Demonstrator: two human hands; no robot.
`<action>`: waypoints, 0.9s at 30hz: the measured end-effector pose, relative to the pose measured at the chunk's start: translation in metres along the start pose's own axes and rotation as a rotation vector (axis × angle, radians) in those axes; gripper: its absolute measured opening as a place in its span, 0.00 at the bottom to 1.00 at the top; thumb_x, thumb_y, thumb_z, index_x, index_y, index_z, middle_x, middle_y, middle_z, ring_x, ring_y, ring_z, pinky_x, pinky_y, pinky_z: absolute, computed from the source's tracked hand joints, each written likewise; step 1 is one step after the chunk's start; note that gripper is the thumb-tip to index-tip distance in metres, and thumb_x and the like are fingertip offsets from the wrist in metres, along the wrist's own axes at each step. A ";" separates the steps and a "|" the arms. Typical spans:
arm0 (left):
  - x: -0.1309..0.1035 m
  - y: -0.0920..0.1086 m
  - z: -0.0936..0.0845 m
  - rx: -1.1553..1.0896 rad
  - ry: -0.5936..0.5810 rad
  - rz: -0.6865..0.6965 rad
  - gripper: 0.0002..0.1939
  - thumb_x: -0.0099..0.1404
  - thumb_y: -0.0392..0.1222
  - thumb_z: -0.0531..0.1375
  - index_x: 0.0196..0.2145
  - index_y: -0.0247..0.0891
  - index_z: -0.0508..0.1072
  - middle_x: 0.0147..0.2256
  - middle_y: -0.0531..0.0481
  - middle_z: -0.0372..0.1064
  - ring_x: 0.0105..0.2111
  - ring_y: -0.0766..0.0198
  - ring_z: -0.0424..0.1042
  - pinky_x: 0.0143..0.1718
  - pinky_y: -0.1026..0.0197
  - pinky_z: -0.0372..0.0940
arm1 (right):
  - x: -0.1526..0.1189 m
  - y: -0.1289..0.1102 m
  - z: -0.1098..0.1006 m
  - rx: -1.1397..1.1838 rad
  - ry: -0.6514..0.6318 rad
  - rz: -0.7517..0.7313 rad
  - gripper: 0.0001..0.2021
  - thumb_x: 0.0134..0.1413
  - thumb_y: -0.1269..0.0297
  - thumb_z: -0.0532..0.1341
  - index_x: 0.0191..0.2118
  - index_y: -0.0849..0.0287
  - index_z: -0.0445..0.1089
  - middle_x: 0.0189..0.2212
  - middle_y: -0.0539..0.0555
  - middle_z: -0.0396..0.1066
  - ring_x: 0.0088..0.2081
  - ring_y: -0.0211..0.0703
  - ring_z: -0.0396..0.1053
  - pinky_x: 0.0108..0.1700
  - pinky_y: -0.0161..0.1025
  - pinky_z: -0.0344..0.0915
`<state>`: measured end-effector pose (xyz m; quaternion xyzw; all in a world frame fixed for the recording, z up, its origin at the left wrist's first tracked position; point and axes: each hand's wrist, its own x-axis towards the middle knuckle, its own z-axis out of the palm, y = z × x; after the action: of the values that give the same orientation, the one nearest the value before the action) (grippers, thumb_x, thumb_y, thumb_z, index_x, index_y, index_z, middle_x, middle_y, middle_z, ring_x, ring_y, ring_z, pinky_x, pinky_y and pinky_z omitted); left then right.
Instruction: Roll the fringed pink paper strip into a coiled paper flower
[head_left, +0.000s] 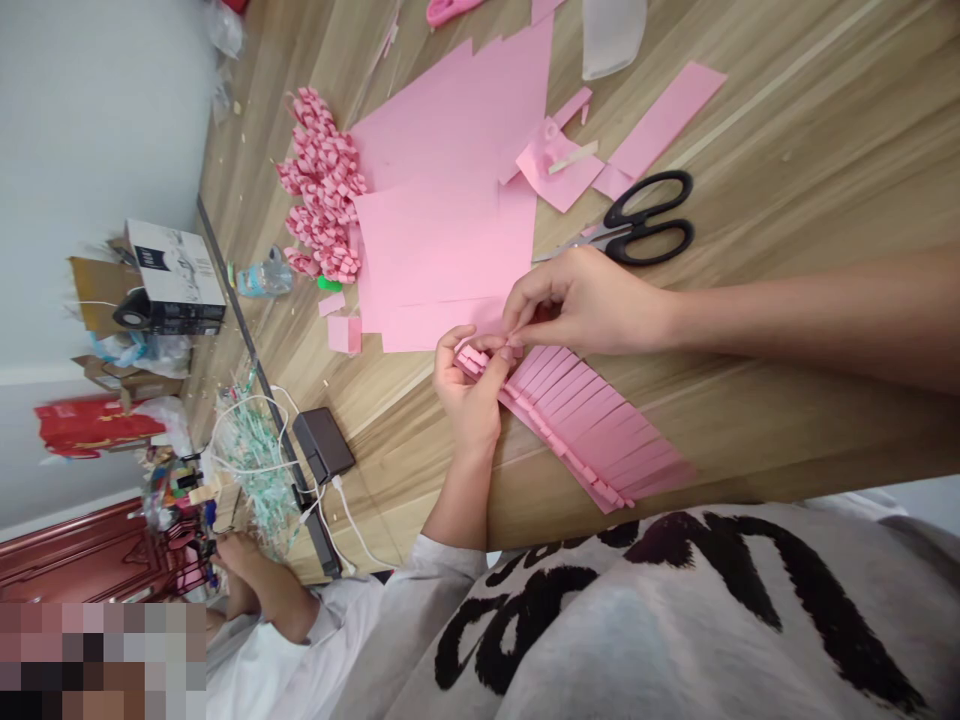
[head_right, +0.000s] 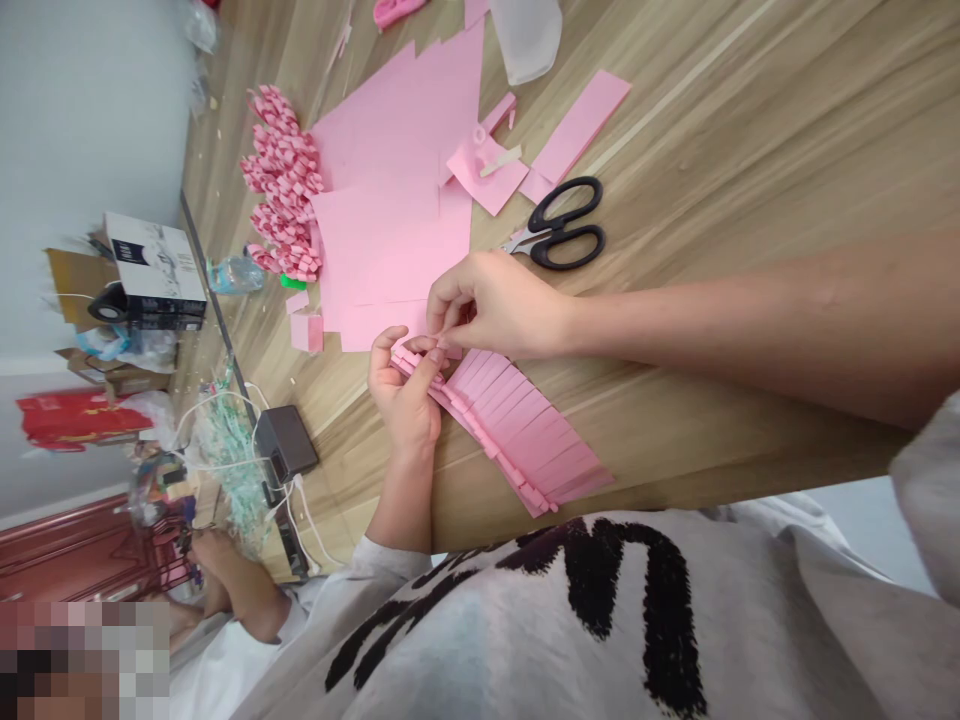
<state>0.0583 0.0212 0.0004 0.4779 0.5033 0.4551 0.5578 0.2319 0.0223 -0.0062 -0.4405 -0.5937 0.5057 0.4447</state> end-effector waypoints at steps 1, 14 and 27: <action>0.000 0.000 0.000 -0.003 -0.004 0.000 0.24 0.45 0.33 0.72 0.38 0.40 0.67 0.25 0.59 0.75 0.23 0.72 0.73 0.26 0.70 0.67 | 0.000 0.000 0.000 0.003 -0.003 0.004 0.02 0.49 0.70 0.67 0.30 0.57 0.76 0.26 0.48 0.80 0.32 0.38 0.78 0.35 0.33 0.71; -0.002 0.001 0.001 0.016 0.009 -0.004 0.26 0.45 0.35 0.73 0.40 0.41 0.65 0.25 0.61 0.73 0.22 0.74 0.71 0.27 0.70 0.67 | 0.000 0.001 -0.002 -0.080 0.003 -0.050 0.04 0.52 0.66 0.66 0.32 0.57 0.80 0.27 0.47 0.80 0.29 0.35 0.75 0.33 0.33 0.67; -0.001 -0.001 0.000 0.018 0.006 0.004 0.27 0.46 0.36 0.73 0.41 0.42 0.64 0.25 0.61 0.73 0.23 0.71 0.73 0.28 0.68 0.67 | 0.000 -0.001 -0.003 -0.080 -0.012 -0.041 0.04 0.49 0.64 0.68 0.30 0.58 0.79 0.25 0.47 0.78 0.26 0.33 0.71 0.29 0.32 0.64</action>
<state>0.0579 0.0200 -0.0009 0.4825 0.5079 0.4533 0.5511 0.2347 0.0226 -0.0045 -0.4429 -0.6248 0.4750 0.4334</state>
